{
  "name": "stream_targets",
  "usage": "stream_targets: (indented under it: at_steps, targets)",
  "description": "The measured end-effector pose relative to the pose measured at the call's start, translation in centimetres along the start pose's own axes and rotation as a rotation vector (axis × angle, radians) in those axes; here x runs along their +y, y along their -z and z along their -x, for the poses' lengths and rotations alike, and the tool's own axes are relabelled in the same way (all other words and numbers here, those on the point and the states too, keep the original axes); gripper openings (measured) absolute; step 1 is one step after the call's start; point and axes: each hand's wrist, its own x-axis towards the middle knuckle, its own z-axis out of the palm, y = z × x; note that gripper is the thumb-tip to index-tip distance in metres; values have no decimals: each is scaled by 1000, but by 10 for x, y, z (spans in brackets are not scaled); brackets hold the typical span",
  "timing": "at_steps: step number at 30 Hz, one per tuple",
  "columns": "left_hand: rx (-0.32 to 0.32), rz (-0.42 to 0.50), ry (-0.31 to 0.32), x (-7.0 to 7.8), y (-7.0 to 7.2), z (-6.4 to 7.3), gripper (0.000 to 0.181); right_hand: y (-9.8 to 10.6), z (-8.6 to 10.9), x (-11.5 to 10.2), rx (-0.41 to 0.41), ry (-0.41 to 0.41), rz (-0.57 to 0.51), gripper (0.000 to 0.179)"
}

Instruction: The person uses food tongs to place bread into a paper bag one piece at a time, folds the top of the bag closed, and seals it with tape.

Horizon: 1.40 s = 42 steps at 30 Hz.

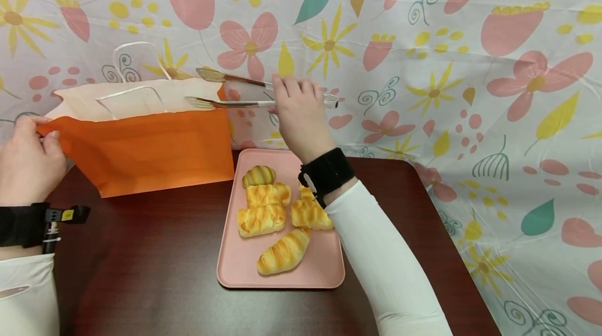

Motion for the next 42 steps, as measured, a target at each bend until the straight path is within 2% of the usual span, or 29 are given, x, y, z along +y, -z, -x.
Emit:
stream_targets:
  at_steps: [8,13,18,24,35,42]
  targets:
    - [3,-7,6,0,0,-1,49,1,24,15,-10,-136,-80,64]
    - [11,-8,-1,0,0,-1,49,0,42,27,18,-145,-107,66]
    - [11,-13,4,0,0,0,49,-4,60,36,36,-149,-111,59]
    - [3,-12,14,0,1,0,50,-6,82,45,42,-203,-119,48]
    - [4,0,-1,3,1,-1,50,-11,126,63,-11,-255,-145,46]
    - [4,-8,1,1,0,0,50,-16,144,67,-31,-261,-145,47]
